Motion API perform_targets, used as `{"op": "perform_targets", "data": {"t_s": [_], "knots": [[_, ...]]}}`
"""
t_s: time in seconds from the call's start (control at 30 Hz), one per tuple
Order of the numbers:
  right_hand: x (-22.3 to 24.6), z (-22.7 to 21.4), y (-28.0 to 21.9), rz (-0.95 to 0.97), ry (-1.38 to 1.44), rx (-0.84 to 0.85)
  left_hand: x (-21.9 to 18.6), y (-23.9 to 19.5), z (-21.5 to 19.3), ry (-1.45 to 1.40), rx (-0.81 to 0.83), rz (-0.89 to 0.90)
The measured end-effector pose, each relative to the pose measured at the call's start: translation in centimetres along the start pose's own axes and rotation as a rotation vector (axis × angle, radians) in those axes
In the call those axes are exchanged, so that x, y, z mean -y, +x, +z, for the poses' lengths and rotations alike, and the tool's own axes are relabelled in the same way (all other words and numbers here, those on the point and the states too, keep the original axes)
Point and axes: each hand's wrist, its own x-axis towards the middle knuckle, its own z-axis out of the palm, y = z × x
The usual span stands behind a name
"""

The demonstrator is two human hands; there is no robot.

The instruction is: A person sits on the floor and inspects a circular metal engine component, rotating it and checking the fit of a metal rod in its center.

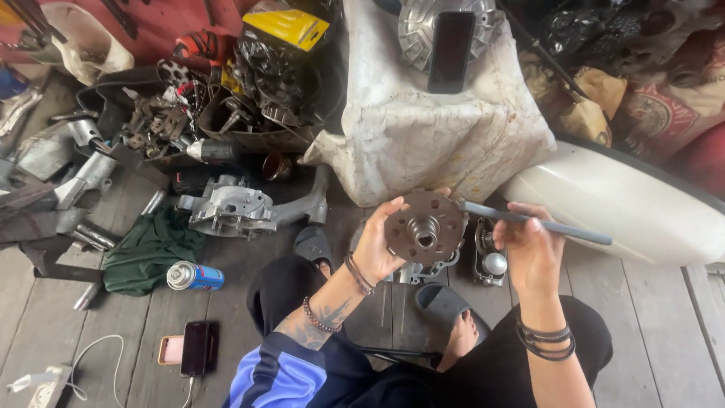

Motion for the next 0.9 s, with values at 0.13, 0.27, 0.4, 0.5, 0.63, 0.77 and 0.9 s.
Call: {"op": "perform_targets", "data": {"t_s": [0.13,0.27,0.4,0.5,0.63,0.77,0.9], "knots": [[0.3,2.5,-0.3,-0.045,-0.054,0.029,0.9,1.0,-2.7,0.033,0.205,0.063],[1.6,4.7,-0.6,-0.124,-0.226,0.098,1.2,1.0,-2.7,0.122,0.223,0.105],[2.2,5.5,-0.5,-0.137,-0.341,0.147,1.8,0.6,-2.2,0.181,0.212,0.06],[1.8,4.5,-0.4,-0.147,-0.267,0.096,3.1,3.3,-8.0,0.071,0.012,-0.051],[2.2,4.0,0.0,-0.121,-0.24,0.134,1.3,-1.1,0.5,0.148,0.221,0.001],[1.4,2.9,0.2,-0.106,-0.205,0.112,1.7,0.9,-3.3,0.101,0.004,-0.047],[1.5,3.6,0.2,-0.08,-0.175,0.197,0.4,-2.9,4.1,0.145,-0.069,-0.075]]}}
